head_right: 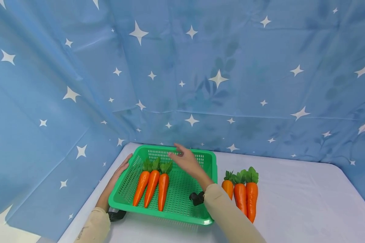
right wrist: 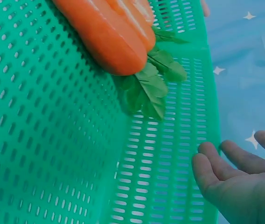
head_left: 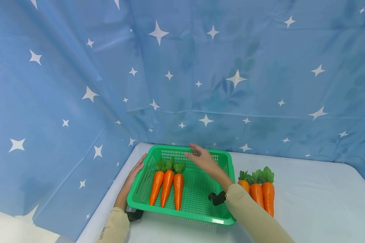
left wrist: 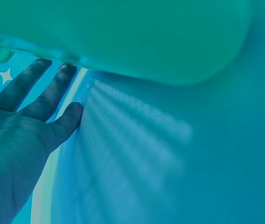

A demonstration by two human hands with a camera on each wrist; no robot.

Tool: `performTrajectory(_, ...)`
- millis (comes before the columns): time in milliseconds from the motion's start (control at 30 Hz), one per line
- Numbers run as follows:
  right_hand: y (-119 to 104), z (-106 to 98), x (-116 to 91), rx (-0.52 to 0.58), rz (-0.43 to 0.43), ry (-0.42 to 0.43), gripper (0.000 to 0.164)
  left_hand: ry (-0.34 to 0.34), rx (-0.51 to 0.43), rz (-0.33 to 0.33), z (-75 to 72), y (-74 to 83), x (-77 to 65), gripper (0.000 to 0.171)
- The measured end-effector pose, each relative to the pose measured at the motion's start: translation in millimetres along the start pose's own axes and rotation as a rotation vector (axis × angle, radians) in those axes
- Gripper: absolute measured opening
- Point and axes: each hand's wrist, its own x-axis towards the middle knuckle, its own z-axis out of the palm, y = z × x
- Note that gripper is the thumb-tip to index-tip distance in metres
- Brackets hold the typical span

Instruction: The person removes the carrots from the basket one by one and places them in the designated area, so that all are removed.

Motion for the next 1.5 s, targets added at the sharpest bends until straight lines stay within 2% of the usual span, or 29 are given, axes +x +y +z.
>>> performTrajectory(233,5.6,9.1,3.0,-0.043,0.025,0.016,0.061,0.001,0.006,-0.002,0.7,0.1,-1.2,0.066)
performTrajectory(433,7.4,20.1,6.1,-0.057,0.031,-0.028,0.059,0.025,0.047,-0.013,1.4,1.4,-2.4,0.065)
performTrajectory(733,11.8,40.2,7.1,-0.12,0.036,-0.104,0.06,0.01,0.005,-0.001,-0.2,0.2,-0.7,0.066)
performTrajectory(967,16.0,46.6,3.4,-0.053,0.076,-0.138,0.058,0.013,0.043,0.002,-0.3,0.6,-1.5,0.065)
performTrajectory(1200,19.5,50.3,-0.4,0.068,0.138,-0.19,0.06,0.018,0.026,-0.019,0.7,1.0,-2.9,0.064)
performTrajectory(1300,20.7,51.0,-1.4,0.082,0.149,-0.199,0.061,0.021,0.036,-0.017,1.2,1.2,-2.5,0.064)
performTrajectory(1500,27.6,52.4,-0.8,0.04,0.138,-0.229,0.06,0.028,0.053,-0.008,1.8,0.9,-1.4,0.064)
